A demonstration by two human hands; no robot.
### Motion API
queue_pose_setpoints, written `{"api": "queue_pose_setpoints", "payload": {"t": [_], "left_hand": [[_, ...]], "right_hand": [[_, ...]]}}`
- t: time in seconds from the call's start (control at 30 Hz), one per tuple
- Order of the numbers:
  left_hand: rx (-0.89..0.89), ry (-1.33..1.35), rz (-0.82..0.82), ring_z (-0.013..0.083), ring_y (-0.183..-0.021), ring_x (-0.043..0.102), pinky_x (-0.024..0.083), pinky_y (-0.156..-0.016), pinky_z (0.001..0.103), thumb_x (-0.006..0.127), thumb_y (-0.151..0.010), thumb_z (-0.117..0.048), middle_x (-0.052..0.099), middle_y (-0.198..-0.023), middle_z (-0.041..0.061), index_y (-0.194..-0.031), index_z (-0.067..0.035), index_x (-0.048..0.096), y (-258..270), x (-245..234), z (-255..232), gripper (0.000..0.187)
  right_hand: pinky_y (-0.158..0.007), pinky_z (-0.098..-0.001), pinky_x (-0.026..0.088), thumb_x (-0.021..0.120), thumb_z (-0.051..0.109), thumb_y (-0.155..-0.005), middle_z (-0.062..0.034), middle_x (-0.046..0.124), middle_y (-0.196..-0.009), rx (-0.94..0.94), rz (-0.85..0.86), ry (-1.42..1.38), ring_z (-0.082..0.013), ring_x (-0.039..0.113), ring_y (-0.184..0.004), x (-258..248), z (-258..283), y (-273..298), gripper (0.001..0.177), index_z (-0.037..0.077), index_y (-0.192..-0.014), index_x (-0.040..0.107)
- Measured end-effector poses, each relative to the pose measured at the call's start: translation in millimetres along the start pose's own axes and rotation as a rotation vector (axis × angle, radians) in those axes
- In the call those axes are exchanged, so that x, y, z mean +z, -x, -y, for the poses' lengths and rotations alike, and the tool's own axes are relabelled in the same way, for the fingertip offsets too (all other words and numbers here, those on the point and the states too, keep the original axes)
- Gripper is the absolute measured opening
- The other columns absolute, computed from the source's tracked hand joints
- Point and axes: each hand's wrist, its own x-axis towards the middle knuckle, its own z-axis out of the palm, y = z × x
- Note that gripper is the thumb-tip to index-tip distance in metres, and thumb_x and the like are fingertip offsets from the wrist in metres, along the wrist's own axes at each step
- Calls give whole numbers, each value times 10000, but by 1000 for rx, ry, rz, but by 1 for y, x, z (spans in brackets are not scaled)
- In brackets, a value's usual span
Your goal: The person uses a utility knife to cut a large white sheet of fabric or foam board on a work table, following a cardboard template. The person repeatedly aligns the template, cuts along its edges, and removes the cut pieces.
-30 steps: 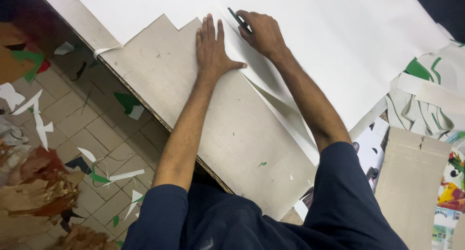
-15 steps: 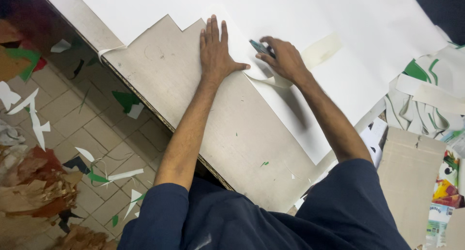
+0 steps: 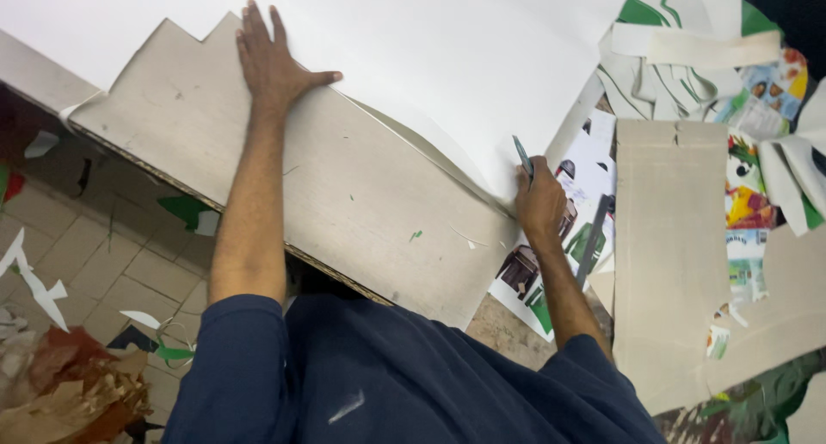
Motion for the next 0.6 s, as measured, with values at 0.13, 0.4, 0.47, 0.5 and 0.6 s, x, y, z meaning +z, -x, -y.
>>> {"api": "queue_pose_setpoints", "payload": {"t": [0.13, 0.4, 0.47, 0.5, 0.6], "left_hand": [[2, 6, 29, 396, -1624, -50, 50, -1335, 550, 649, -571, -1009, -45, -1736, 288, -1697, -35, 48, 4, -2, -1, 1605], [44, -30, 29, 427, -1652, -46, 45, -1363, 577, 623, -644, -1041, -41, -1766, 308, -1728, -7, 31, 1, 0, 8, 1611], [28, -2, 46, 427, -1645, -63, 36, -1364, 572, 629, -623, -1028, -61, -1758, 310, -1723, -9, 20, 0, 2, 8, 1618], [18, 10, 50, 426, -1641, -71, 31, -1364, 569, 632, -613, -1022, -71, -1754, 311, -1721, -10, 15, -1, 1, 9, 1622], [16, 8, 47, 421, -1636, -96, 9, -1358, 575, 647, -649, -1010, -90, -1745, 316, -1712, 6, -3, -1, -1, 9, 1607]], "right_hand": [[-717, -485, 549, 631, 79, -997, -197, 733, -879, 96, -191, -101, -371, 728, -809, 9, -49, 73, 259, -5, -1241, 607], [-797, -503, 557, 659, 91, -900, -292, 643, -1191, -2, -325, 30, -421, 683, -1009, 17, -37, 127, 460, -34, -1330, 552], [-786, -508, 552, 665, 151, -847, -233, 689, -1153, -6, -437, 284, -377, 703, -1008, 9, -22, 115, 476, 18, -1296, 578], [-795, -488, 566, 650, 165, -915, -213, 700, -1158, 94, -379, 85, -341, 716, -997, 2, -14, 103, 432, 29, -1318, 577], [-786, -444, 587, 606, 217, -1046, -177, 725, -1127, 360, -200, -390, -281, 744, -919, -13, 14, 64, 384, 57, -1389, 536]]}}
